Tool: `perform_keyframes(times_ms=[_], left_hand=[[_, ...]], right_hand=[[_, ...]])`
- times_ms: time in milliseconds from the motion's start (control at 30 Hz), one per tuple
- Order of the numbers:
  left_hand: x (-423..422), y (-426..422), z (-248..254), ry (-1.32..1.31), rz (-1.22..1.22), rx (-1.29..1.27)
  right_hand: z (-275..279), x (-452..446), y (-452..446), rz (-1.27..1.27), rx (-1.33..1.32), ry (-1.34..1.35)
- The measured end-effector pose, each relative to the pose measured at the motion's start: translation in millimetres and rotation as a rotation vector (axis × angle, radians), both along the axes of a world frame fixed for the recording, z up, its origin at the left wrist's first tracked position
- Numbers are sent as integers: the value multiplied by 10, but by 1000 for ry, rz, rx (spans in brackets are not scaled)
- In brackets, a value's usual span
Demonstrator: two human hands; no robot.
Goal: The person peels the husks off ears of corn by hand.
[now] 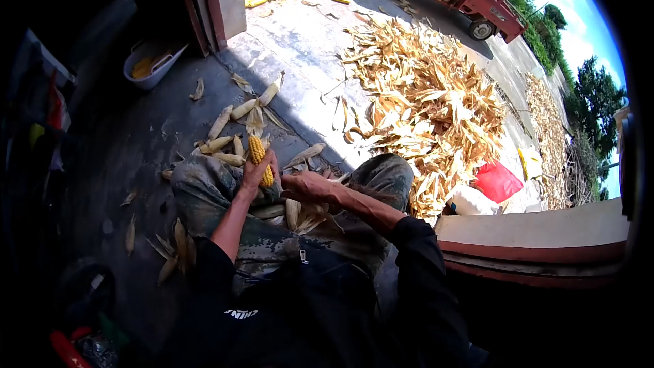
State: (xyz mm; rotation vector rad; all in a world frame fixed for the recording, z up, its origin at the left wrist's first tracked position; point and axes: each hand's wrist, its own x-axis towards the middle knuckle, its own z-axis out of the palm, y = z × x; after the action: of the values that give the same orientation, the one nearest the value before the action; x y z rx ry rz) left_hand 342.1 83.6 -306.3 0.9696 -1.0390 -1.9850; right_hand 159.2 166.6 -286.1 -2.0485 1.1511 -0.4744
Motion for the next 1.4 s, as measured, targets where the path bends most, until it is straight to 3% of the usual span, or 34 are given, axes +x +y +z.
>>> perform_keyframes(times_ms=[33, 133, 200, 233, 267, 300, 333, 400, 467, 533, 600, 667, 733, 800, 833, 867, 933, 967, 1000, 1033, 1067, 1100, 1133, 1200, 1233, 1267, 1333, 1367, 1400], left_hand=[[38, -33, -26, 1, 19, -6], [145, -53, -304, 48, 207, 419], [109, -32, -365, 211, 162, 443], [86, -34, -377, 227, 136, 369], [60, -11, -385, 243, 110, 298], [21, 6, -392, 204, 133, 340], [-5, -2, -413, 248, 89, 294], [-88, 38, -227, 209, 88, 282], [-141, 67, -236, 111, 61, 249], [-157, 115, -156, 56, 57, 160], [-159, 131, -244, 77, 53, 75], [-101, 189, -284, 56, 58, 79], [-80, 223, -274, -105, 78, -127], [13, 203, -270, -398, -93, -133], [28, 174, -458, -444, -149, -153], [1, 159, -741, -492, -203, -168], [-60, 181, -993, -683, -120, -403], [-90, 194, -1123, -792, -68, -510], [-66, 204, -1023, -947, -241, -329], [-116, 197, -1254, -881, -207, -250], [-133, 201, -1247, -850, -134, -365], [-150, 202, -1236, -825, -64, -482], [-135, 195, -1009, -778, -106, -421], [-119, 196, -614, -637, -84, -280], [-133, 191, -612, -497, -74, -148], [-152, 174, -639, -499, -73, -137], [-183, 209, -778, -581, -2, -317], [-166, 214, -865, -583, 45, -382], [-148, 201, -905, -486, 59, -292]], right_hand=[[438, -198, -72, -43, 10, 120], [970, -1287, -390, -193, -335, 296], [1434, -2353, -593, -513, -434, 574], [1721, -2831, -586, -754, -398, 852], [1697, -3499, -574, -1154, -383, 825], [2242, -3219, -501, -1391, -141, 1083], [2220, -3565, -491, -1358, -220, 1086], [2041, -3538, -420, -1121, -575, 916], [1810, -2762, -407, -1083, -198, 315], [1054, -2117, -336, -854, 157, -132], [531, -1256, -187, -622, 512, -303], [335, -471, -55, -442, 683, -450], [-45, 26, -16, -392, 834, -652], [-294, 315, -13, -444, 786, -669], [-572, 350, -8, -486, 631, -532], [-405, 417, 39, -526, 641, -560], [-308, 399, 108, -601, 850, -587], [-347, 345, 111, -630, 1029, -757], [-559, 194, 137, -655, 1212, -926], [-933, -51, 178, -411, 994, -666], [-1294, -289, 218, -222, 731, -422], [-1284, -383, 213, -292, 560, -269], [-1257, -487, 190, -358, 385, -120], [-1037, -803, -196, -796, 1262, -546], [-900, -855, -494, -806, 985, -279], [-758, -1044, -881, -885, 996, -504], [88, -1132, -1796, -825, 722, -910], [636, -1070, -2126, -881, 455, -1070], [1071, -993, -2399, -854, 281, -1221]])
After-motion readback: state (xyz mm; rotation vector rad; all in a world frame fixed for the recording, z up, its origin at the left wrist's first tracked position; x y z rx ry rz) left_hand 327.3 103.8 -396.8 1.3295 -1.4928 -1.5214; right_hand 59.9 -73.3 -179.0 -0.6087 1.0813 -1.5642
